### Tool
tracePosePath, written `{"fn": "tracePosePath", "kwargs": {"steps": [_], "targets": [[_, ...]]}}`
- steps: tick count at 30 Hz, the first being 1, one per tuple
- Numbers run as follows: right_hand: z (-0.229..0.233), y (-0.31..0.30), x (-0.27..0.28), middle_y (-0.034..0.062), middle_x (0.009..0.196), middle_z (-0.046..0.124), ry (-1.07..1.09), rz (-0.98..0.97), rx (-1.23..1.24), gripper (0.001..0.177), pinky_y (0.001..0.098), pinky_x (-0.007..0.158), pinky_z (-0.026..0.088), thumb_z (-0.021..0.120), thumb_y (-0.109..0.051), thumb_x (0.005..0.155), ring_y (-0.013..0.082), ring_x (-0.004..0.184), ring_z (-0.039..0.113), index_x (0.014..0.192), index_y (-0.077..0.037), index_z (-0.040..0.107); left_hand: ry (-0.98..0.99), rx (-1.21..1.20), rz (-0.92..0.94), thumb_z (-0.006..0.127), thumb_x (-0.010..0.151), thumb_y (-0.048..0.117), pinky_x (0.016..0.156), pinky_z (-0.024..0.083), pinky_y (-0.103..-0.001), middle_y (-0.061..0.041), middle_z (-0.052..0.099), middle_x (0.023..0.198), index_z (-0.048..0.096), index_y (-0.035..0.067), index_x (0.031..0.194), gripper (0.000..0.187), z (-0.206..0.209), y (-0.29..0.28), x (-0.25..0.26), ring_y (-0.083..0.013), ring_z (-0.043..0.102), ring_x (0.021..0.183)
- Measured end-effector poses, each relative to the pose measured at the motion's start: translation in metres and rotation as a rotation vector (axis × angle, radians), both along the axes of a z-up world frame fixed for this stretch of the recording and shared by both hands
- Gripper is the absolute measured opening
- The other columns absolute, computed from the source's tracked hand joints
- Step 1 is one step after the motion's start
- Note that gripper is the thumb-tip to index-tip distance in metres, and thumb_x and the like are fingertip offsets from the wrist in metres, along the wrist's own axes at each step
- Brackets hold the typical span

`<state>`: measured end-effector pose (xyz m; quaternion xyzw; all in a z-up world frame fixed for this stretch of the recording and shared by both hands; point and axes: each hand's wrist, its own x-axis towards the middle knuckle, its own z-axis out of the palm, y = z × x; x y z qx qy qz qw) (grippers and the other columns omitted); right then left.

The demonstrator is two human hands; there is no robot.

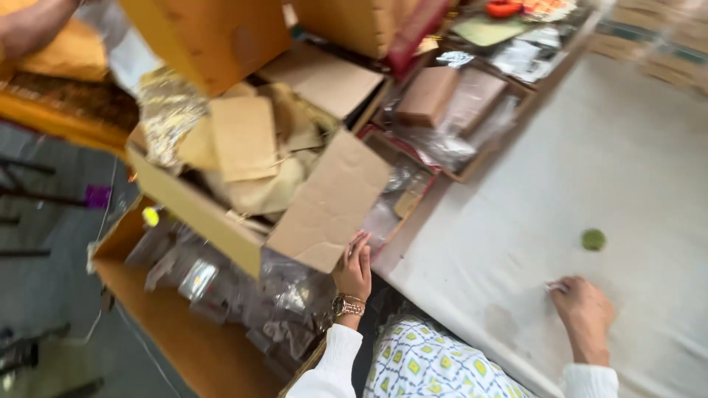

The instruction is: Sorting, measuring, and packaging necklaces and jewelry components.

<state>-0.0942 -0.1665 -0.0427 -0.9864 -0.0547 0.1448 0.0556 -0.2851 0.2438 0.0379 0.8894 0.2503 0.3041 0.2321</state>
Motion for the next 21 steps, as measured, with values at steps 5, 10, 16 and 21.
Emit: {"fn": "tracePosePath", "kwargs": {"steps": [5, 10, 16, 21], "targets": [[-0.009, -0.003, -0.004, 0.0067, 0.1, 0.079, -0.066, -0.03, -0.041, 0.026, 0.0424, 0.08, 0.059, 0.073, -0.04, 0.088, 0.0309, 0.094, 0.073, 0.105, -0.023, 0.082, 0.072, 0.151, 0.165, 0.065, 0.096, 0.03, 0.098, 0.046, -0.051, -0.015, 0.071, 0.118, 0.073, 0.01, 0.116, 0.03, -0.049, 0.035, -0.049, -0.0387, 0.063, 0.112], [0.0, 0.004, -0.011, 0.0059, 0.105, 0.078, -0.046, -0.116, -0.045, 0.025, 0.0438, 0.081, 0.058, 0.071, -0.04, 0.091, 0.0324, 0.096, 0.072, 0.108, -0.027, 0.083, 0.122, 0.155, 0.219, 0.072, 0.089, 0.038, 0.101, 0.046, -0.057, -0.015, 0.071, 0.117, 0.072, 0.008, 0.111, 0.037, -0.089, 0.05, -0.035, -0.0402, 0.062, 0.114], [-0.011, 0.008, -0.025, 0.0021, 0.109, 0.077, -0.145, -0.144, 0.013, 0.018, 0.0435, 0.083, 0.058, 0.069, -0.035, 0.091, 0.0314, 0.1, 0.071, 0.099, -0.026, 0.083, 0.307, -0.069, 0.177, 0.067, 0.087, 0.059, 0.095, 0.048, -0.051, -0.016, 0.072, 0.119, 0.069, 0.005, 0.123, 0.065, -0.177, 0.066, 0.028, -0.0388, 0.064, 0.11], [-0.008, 0.016, -0.049, 0.0024, 0.106, 0.075, -0.31, -0.162, 0.254, 0.012, 0.0416, 0.081, 0.057, 0.075, -0.023, 0.09, 0.0287, 0.093, 0.071, 0.1, -0.021, 0.081, 0.184, -0.902, -0.036, 0.068, 0.096, 0.052, 0.103, 0.047, -0.036, -0.009, 0.07, 0.13, 0.069, 0.004, 0.126, 0.056, -0.167, 0.051, 0.036, -0.0234, 0.063, 0.116]]}}
